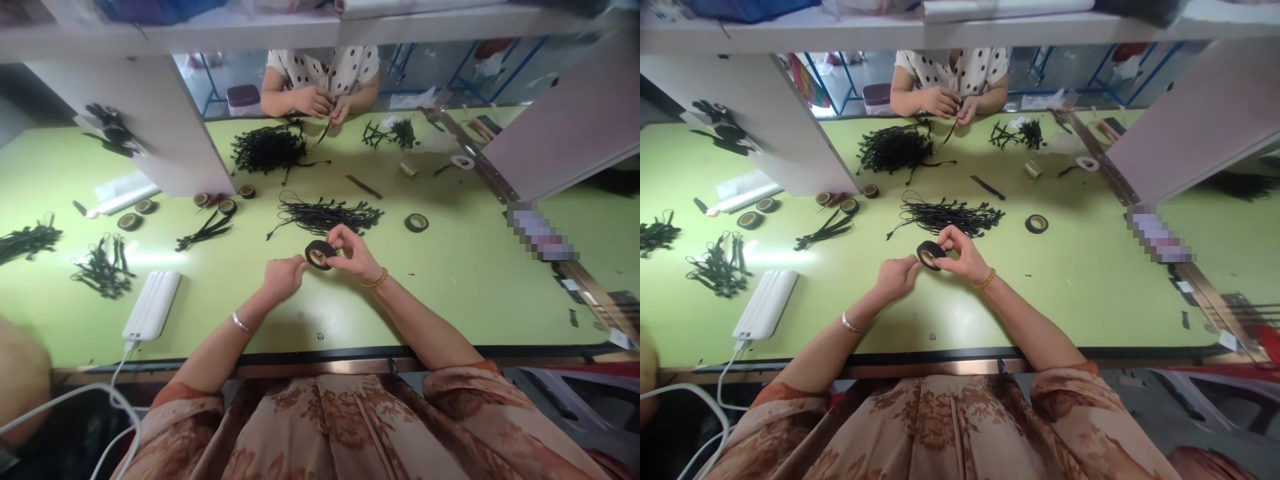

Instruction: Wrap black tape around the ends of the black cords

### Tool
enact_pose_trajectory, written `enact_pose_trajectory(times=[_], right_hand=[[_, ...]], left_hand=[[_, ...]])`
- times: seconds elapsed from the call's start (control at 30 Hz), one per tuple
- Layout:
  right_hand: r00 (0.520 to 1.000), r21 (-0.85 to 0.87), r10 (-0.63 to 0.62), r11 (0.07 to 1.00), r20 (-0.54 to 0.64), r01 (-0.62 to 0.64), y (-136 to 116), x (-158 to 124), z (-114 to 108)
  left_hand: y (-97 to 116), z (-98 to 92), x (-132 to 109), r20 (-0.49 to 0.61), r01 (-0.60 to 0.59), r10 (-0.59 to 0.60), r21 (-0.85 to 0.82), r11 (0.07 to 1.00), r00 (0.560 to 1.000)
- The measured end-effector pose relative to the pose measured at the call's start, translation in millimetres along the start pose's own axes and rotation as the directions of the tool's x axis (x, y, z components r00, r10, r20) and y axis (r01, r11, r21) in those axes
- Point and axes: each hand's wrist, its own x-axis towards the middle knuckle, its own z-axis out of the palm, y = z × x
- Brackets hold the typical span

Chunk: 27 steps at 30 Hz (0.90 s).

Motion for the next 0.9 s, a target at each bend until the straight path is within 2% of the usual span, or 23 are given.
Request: enact_pose_trajectory(times=[0.07,0.1,0.17,0.23,0.33,0.37,0.43,0.5,0.57,0.63,0.7,0.8,0.83,0.9], right_hand=[[0.994,-0.205,-0.103,0.973,0.026,0.106,-3,-1,-1],[0.988,-0.31,-0.152,0.938,0.026,0.153,-4,-1,-2],[0.967,-0.509,-0.253,0.829,0.03,0.233,-5,-2,-1],[0.935,-0.652,-0.35,0.694,0.064,0.305,-2,-2,1],[0.901,-0.77,-0.414,0.531,0.129,0.354,6,-2,6],[0.906,-0.802,-0.401,0.494,0.133,0.336,9,-2,8],[0.937,-0.856,-0.332,0.449,0.107,0.257,15,-2,12],[0.967,-0.886,-0.248,0.433,0.06,0.166,17,-3,14],[0.982,-0.9,-0.185,0.423,0.034,0.11,17,-4,15],[0.989,-0.904,-0.146,0.419,0.032,0.091,16,-5,15],[0.993,-0.898,-0.113,0.43,0.046,0.091,15,-5,14],[0.997,-0.879,-0.053,0.472,0.05,0.069,16,-4,13],[0.999,-0.869,-0.031,0.492,0.043,0.052,17,-3,13],[1.0,-0.842,0.006,0.538,0.03,0.022,20,-3,14]], left_hand=[[-3,-2.4,2,0.019,0.03,-0.026,-0.231,0.972,0.999],[-4,-3.6,2,0.034,0.038,-0.027,-0.374,0.927,0.999],[-6,-5.6,4,0.053,0.07,-0.046,-0.648,0.758,0.998],[-7,-7.4,6,0.089,0.139,-0.12,-0.836,0.531,0.989],[-6,-10.2,8,0.217,0.261,-0.206,-0.939,0.224,0.954],[-5,-11.2,8,0.257,0.29,-0.201,-0.944,0.158,0.945],[-4,-12.8,7,0.293,0.311,-0.168,-0.945,0.098,0.941],[-3,-12.7,6,0.291,0.307,-0.135,-0.944,0.12,0.947],[-3,-10.2,5,0.272,0.292,-0.12,-0.935,0.203,0.955],[-5,-6.3,6,0.218,0.243,-0.111,-0.91,0.336,0.97],[-7,-2.9,7,0.124,0.149,-0.084,-0.847,0.509,0.989],[-11,-1.3,8,-0.029,0.012,-0.04,-0.657,0.754,0.999],[-11,-1.7,8,-0.053,-0.007,-0.03,-0.592,0.806,0.998],[-11,-2.4,6,-0.051,0.0,-0.031,-0.523,0.853,0.998]])
